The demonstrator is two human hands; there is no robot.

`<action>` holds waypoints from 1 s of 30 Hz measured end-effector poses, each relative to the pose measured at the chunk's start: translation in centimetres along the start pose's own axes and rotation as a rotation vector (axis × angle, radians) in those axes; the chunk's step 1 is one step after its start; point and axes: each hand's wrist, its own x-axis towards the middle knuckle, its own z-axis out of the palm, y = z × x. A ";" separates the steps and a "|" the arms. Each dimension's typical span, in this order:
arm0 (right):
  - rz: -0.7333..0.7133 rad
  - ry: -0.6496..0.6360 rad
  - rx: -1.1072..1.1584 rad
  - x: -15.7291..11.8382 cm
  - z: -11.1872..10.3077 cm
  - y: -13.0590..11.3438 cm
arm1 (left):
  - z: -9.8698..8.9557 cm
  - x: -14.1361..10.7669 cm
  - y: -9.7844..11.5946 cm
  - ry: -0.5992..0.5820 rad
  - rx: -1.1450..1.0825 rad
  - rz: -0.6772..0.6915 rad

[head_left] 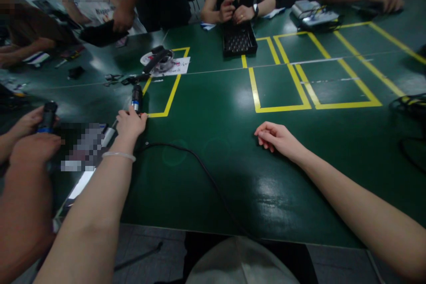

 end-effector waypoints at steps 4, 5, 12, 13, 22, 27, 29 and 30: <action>0.013 0.014 -0.001 0.1 0.1 -0.1 | 0.3 -0.1 0.1 0.030 0.008 0.001; 0.014 0.015 -0.001 0.1 0.1 -0.1 | 0.3 0.0 0.1 0.036 0.009 -0.002; 0.013 0.021 0.005 0.0 0.2 -0.3 | 0.0 -0.2 0.7 0.053 0.038 -0.027; 0.013 0.022 0.003 0.0 0.2 -0.3 | 0.0 -0.4 0.9 0.056 0.046 -0.024; 0.009 0.009 -0.002 0.1 0.1 0.2 | -0.7 -5.1 4.9 0.081 0.115 0.106; 0.015 0.007 -0.013 0.0 0.3 -0.1 | -2.1 -9.0 8.5 0.050 0.121 0.240; 0.010 0.009 -0.018 0.0 0.3 -0.2 | -2.8 -10.6 10.2 0.027 0.115 0.306; 0.005 0.012 -0.023 0.0 0.3 -0.2 | -3.1 -11.5 11.1 0.017 0.112 0.338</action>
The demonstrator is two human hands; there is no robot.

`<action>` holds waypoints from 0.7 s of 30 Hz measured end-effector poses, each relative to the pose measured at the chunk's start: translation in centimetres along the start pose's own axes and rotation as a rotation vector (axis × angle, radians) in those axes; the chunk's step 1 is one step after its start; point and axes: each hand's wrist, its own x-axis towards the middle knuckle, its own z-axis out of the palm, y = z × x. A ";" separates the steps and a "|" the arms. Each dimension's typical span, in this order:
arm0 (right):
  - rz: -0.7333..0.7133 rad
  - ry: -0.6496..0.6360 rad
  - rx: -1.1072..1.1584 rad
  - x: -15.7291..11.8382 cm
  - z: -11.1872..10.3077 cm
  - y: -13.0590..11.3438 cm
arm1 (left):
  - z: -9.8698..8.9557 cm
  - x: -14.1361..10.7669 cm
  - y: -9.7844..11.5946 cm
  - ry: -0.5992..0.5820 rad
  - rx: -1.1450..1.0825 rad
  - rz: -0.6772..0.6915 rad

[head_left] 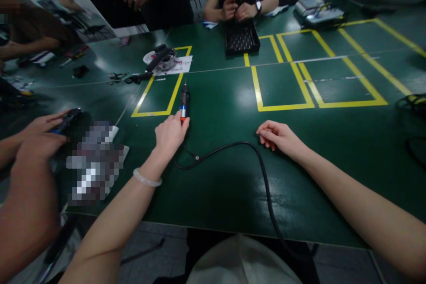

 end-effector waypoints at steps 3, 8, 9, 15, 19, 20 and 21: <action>-0.047 0.021 -0.037 0.0 0.0 -0.1 | -1.0 -1.5 3.5 -0.004 -0.018 0.091; -0.233 0.171 -0.245 -0.5 0.3 -0.5 | -1.7 -3.5 8.4 0.010 -0.061 0.210; -0.257 0.172 -0.295 -0.6 0.5 -0.6 | -1.8 -3.9 9.2 0.011 -0.073 0.237; -0.352 0.015 -0.435 -1.0 1.6 -0.7 | -2.0 -5.8 12.5 0.028 -0.149 0.388; -0.362 -0.047 -0.421 -0.6 2.0 -0.7 | -2.1 -6.3 13.1 0.024 -0.176 0.443; -0.358 -0.055 -0.407 -0.5 2.0 -0.7 | -2.0 -6.4 13.0 0.018 -0.185 0.453; -0.353 -0.062 -0.391 -0.5 2.0 -0.7 | -2.0 -6.4 12.9 0.012 -0.196 0.463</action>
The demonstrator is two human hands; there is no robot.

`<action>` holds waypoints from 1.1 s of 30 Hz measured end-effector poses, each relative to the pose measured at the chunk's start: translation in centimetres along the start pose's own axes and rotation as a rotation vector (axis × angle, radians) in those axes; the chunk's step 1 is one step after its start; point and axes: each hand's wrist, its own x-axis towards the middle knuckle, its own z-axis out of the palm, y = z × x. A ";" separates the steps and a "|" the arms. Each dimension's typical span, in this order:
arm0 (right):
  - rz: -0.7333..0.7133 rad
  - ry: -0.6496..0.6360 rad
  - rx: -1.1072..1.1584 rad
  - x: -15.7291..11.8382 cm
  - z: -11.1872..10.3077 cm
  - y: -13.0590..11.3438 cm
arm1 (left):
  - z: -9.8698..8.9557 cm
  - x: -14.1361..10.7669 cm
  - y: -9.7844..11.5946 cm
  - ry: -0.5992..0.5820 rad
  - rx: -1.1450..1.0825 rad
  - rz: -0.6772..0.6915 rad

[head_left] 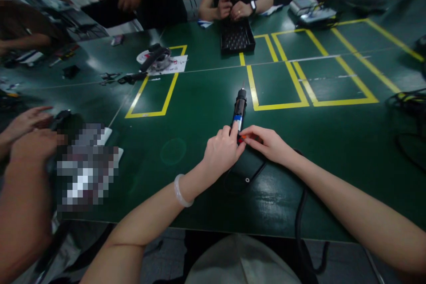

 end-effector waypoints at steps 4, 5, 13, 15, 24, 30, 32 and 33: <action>0.100 -0.003 0.160 0.1 0.1 0.1 | 0.2 -0.4 -0.8 0.000 -0.068 0.042; 0.159 -0.007 0.229 0.1 0.2 0.2 | 0.2 -0.5 -0.9 0.003 -0.084 0.048; 0.457 -0.027 0.665 0.2 0.0 0.0 | 0.6 -0.6 -1.2 0.004 -0.165 0.046; 0.466 -0.039 0.707 0.2 -0.1 -0.2 | 0.5 -0.6 -1.2 -0.002 -0.175 0.051; 0.399 -0.147 0.808 -0.2 -0.8 0.5 | 0.7 -0.7 -1.4 -0.007 -0.190 0.056; 0.359 -0.120 0.716 -0.2 -0.4 0.4 | 1.0 -0.8 -1.4 0.008 -0.212 0.049; 0.332 -0.106 0.672 -0.2 -0.1 0.4 | 1.0 -0.8 -1.4 0.008 -0.219 0.049; 0.320 -0.097 0.655 -0.2 0.0 0.4 | 1.1 -0.8 -1.4 0.010 -0.223 0.049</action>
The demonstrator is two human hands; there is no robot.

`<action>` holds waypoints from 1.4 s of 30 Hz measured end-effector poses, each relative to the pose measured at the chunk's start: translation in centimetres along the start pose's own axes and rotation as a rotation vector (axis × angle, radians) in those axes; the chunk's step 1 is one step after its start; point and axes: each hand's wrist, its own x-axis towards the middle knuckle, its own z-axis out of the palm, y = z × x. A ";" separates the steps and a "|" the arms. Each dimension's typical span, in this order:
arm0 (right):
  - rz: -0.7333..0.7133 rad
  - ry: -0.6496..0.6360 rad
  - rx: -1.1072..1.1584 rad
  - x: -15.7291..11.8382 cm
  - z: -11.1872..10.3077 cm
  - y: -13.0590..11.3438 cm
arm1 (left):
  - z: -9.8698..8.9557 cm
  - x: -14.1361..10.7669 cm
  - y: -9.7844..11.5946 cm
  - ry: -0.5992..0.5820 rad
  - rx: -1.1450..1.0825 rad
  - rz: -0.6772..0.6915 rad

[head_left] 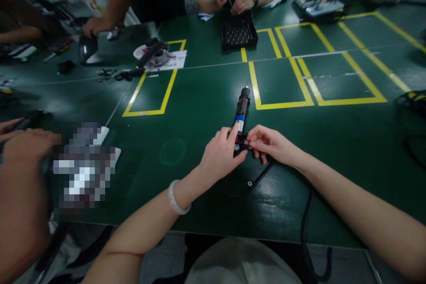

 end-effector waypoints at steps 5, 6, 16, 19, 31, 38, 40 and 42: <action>-0.003 0.013 -0.031 0.0 0.0 0.1 | 0.1 0.0 -0.1 0.000 -0.018 0.003; 0.004 0.013 -0.047 0.1 -0.1 0.1 | 0.1 0.0 0.0 -0.003 -0.019 0.002; -0.033 0.058 -0.264 0.0 -0.1 0.3 | 0.0 0.0 0.1 0.008 -0.009 0.000; -0.037 0.088 -0.307 0.0 0.0 0.4 | 0.1 0.1 0.2 0.010 0.005 -0.005; -0.069 0.116 -0.189 0.3 0.0 0.9 | -0.1 0.9 0.8 0.003 0.100 -0.055; -0.069 0.098 -0.200 0.2 -0.2 0.5 | 0.0 1.1 0.9 0.017 0.148 -0.059; -0.081 0.104 -0.256 0.1 -0.7 0.3 | -0.1 1.1 0.8 0.024 0.156 -0.052; -0.107 0.147 -0.341 0.0 -1.5 0.1 | -0.2 1.0 0.5 0.023 0.170 -0.043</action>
